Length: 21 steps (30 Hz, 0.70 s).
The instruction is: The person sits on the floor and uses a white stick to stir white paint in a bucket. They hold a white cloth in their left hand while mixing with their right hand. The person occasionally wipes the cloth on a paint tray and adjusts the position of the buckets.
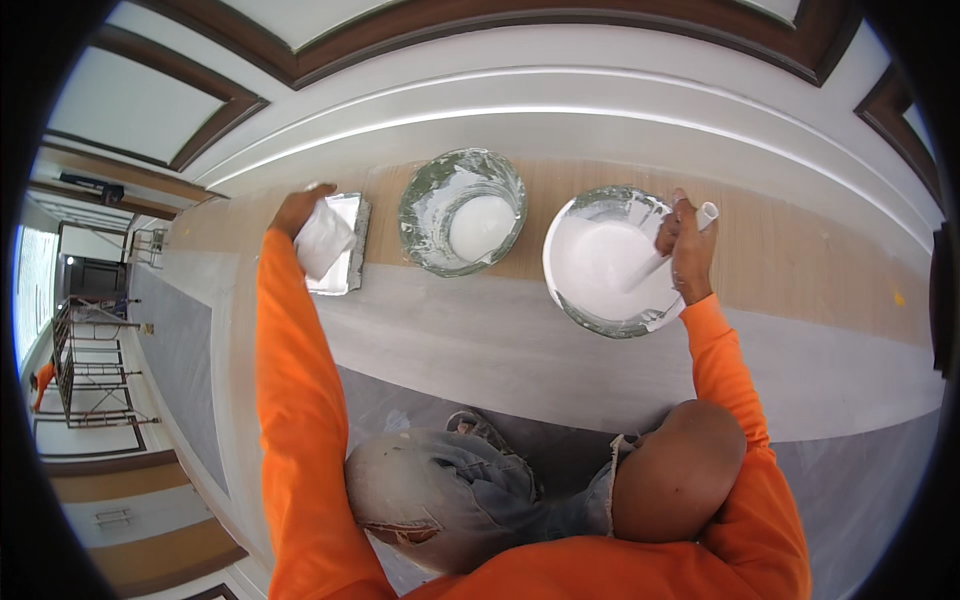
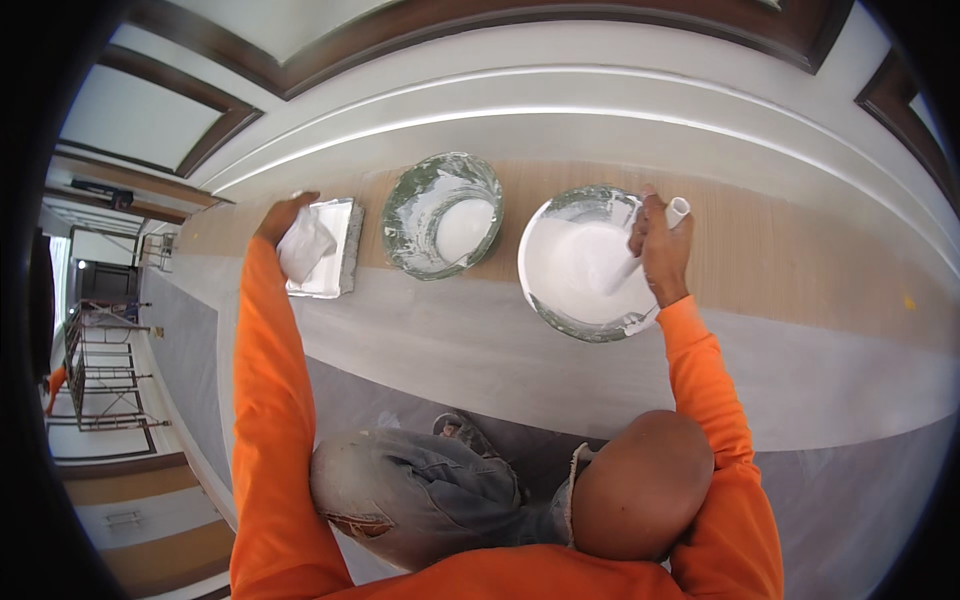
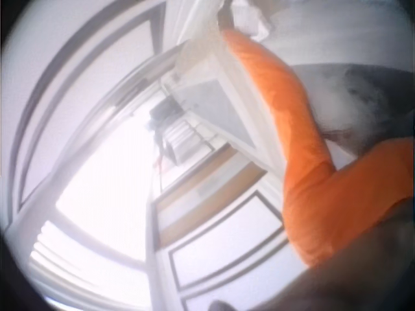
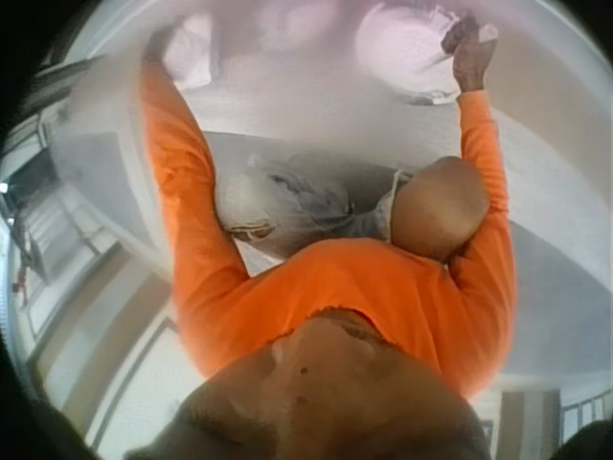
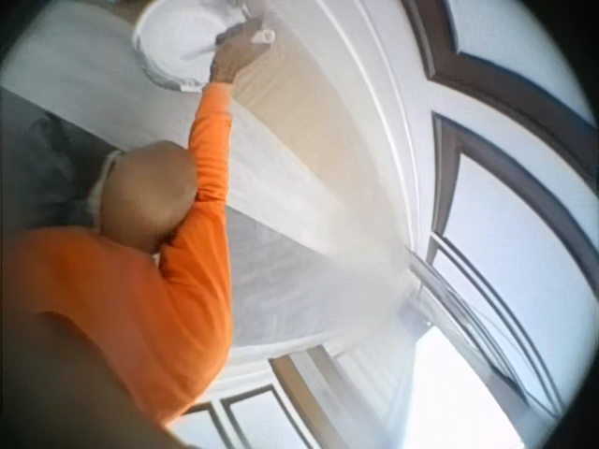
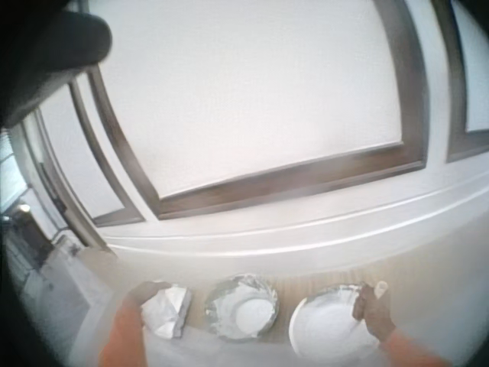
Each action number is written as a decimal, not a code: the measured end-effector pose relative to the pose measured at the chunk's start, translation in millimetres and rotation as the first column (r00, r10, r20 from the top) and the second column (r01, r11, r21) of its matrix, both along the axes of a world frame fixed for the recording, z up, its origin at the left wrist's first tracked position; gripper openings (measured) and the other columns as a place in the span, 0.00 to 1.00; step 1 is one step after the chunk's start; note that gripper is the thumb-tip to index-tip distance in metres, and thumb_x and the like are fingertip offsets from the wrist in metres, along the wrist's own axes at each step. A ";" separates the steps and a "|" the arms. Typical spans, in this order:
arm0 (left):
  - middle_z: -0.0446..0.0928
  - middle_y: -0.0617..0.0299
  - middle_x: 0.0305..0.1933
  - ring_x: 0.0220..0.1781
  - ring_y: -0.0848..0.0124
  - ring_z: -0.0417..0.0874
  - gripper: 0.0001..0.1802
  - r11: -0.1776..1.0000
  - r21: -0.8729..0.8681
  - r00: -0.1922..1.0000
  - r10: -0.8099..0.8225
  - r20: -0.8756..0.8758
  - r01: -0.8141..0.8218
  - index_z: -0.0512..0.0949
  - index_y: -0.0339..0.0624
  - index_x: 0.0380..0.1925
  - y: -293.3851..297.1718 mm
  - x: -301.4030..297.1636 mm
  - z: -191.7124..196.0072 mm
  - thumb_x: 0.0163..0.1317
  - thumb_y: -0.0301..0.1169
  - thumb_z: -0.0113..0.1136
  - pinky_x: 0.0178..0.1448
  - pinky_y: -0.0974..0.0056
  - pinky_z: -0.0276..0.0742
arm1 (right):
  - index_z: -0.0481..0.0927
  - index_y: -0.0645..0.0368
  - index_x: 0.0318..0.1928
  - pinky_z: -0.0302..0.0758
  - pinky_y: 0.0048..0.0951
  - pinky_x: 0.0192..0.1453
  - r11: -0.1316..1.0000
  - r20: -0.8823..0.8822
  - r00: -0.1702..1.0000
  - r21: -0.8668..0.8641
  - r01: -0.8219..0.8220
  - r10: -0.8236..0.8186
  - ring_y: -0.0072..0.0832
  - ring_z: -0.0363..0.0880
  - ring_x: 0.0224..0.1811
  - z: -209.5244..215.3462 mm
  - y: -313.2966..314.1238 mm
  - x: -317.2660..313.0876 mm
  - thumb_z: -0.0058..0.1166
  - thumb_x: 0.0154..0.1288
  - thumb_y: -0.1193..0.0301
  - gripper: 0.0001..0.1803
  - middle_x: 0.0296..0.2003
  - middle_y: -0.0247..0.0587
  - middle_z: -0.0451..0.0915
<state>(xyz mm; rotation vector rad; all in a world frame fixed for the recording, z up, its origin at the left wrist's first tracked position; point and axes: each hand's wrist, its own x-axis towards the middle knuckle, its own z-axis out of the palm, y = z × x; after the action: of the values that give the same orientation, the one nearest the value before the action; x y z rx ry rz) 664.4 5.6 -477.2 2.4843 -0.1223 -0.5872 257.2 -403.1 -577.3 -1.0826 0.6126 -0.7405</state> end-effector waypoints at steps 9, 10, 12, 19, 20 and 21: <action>0.81 0.38 0.52 0.58 0.47 0.81 0.28 0.943 0.331 0.952 -0.071 0.298 -0.034 0.83 0.35 0.46 -26.8 8.7 -149.5 0.47 0.43 0.67 0.63 0.53 0.74 | 0.62 0.51 0.18 0.51 0.25 0.18 0.996 0.089 0.995 0.072 0.042 -0.049 0.16 0.54 0.13 -11.3 10.1 5.6 0.51 0.74 0.66 0.23 0.13 0.24 0.58; 0.81 0.44 0.53 0.58 0.50 0.81 0.22 0.907 0.419 0.956 -0.095 0.277 -0.031 0.84 0.45 0.46 27.9 32.2 -143.5 0.52 0.42 0.64 0.64 0.56 0.73 | 0.62 0.51 0.18 0.51 0.25 0.18 0.997 0.054 0.998 0.069 0.019 -0.023 0.16 0.54 0.13 -0.9 18.8 13.4 0.50 0.74 0.66 0.23 0.13 0.24 0.57; 0.81 0.56 0.56 0.60 0.58 0.80 0.14 0.809 0.587 0.956 -0.150 0.253 -0.028 0.85 0.65 0.47 126.3 71.8 -82.0 0.63 0.41 0.56 0.68 0.60 0.71 | 0.63 0.51 0.19 0.51 0.25 0.18 0.999 0.125 0.991 0.035 -0.042 0.037 0.16 0.54 0.12 8.1 26.2 31.2 0.50 0.74 0.66 0.22 0.13 0.24 0.57; 0.81 0.36 0.51 0.54 0.50 0.83 0.37 0.983 0.137 0.992 0.123 -0.003 -0.121 0.78 0.22 0.51 16.6 -38.6 -128.8 0.44 0.39 0.72 0.59 0.56 0.77 | 0.63 0.52 0.19 0.50 0.25 0.17 0.997 0.193 0.980 0.061 0.043 -0.054 0.17 0.54 0.12 -34.1 -2.3 7.8 0.49 0.73 0.68 0.22 0.13 0.26 0.60; 0.81 0.36 0.50 0.53 0.50 0.83 0.37 0.982 0.151 0.993 0.114 0.019 -0.115 0.77 0.21 0.51 13.5 -46.0 -119.9 0.43 0.39 0.72 0.58 0.56 0.77 | 0.63 0.52 0.19 0.51 0.25 0.18 0.978 0.214 0.974 0.170 -0.118 0.080 0.17 0.55 0.12 -27.5 -5.2 4.0 0.49 0.73 0.69 0.21 0.13 0.27 0.60; 0.81 0.36 0.49 0.53 0.49 0.84 0.38 0.978 0.175 0.993 0.109 0.042 -0.115 0.77 0.20 0.50 14.4 -48.3 -112.3 0.43 0.40 0.72 0.58 0.57 0.77 | 0.63 0.52 0.19 0.51 0.25 0.18 0.995 0.123 0.990 0.063 -0.080 0.072 0.17 0.55 0.13 -18.2 -9.0 4.6 0.49 0.73 0.68 0.21 0.13 0.27 0.59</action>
<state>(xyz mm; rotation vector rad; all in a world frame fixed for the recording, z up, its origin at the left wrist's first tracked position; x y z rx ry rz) 616.1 20.0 -589.4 2.6533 0.0604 -0.5307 261.8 -412.1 -595.5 -0.9862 0.4878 -0.7086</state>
